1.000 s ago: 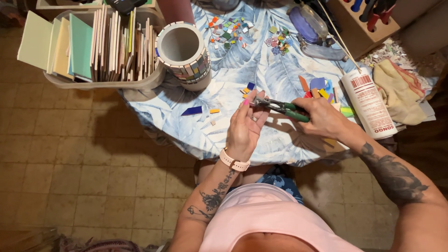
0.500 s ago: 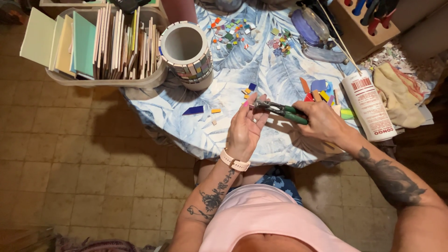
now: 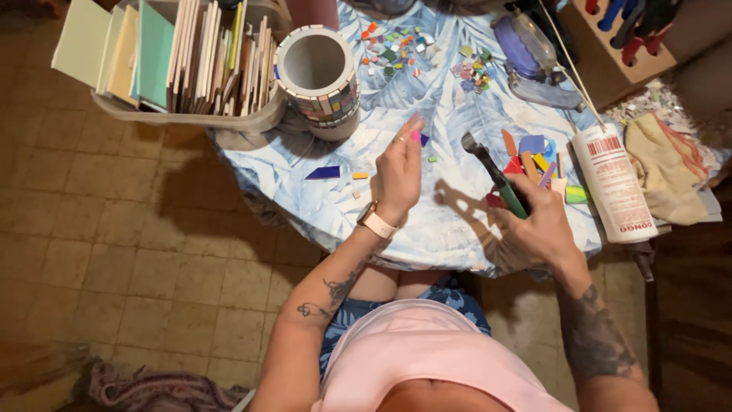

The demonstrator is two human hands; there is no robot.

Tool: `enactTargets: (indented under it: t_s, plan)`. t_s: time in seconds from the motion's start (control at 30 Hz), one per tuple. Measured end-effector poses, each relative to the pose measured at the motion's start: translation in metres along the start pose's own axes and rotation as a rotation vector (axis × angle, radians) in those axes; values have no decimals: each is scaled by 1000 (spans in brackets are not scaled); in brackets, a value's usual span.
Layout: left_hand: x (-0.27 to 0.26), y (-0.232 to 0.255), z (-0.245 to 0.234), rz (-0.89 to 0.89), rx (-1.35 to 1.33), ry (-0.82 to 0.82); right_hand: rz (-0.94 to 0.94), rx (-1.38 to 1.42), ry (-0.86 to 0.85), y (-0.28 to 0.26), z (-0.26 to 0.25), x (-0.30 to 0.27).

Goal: Cutting and shaping small glass mosaic tiles using wheeled nippers

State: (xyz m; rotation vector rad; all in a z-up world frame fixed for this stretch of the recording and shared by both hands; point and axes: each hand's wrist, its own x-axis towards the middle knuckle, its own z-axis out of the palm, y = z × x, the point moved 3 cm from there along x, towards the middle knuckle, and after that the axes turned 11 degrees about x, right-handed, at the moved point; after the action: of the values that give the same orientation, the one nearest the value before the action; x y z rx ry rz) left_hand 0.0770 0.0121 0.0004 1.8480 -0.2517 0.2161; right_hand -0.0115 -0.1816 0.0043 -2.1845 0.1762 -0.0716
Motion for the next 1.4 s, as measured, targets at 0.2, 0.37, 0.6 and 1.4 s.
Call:
enactTargets:
  t_s: [0.2,0.37,0.6,1.4]
  plan:
    - [-20,32,-28,299,375,-128,-25,73,16,1,0,-10]
    - [-37,3,-53,476,781,-135,-8,153,30,7,3,-20]
    - [-30,-54,-79,614,782,-197,-45,350,98,8,-7,-33]
    - [-39,41,22,621,457,-322,-228,812,341,19,-63,-41]
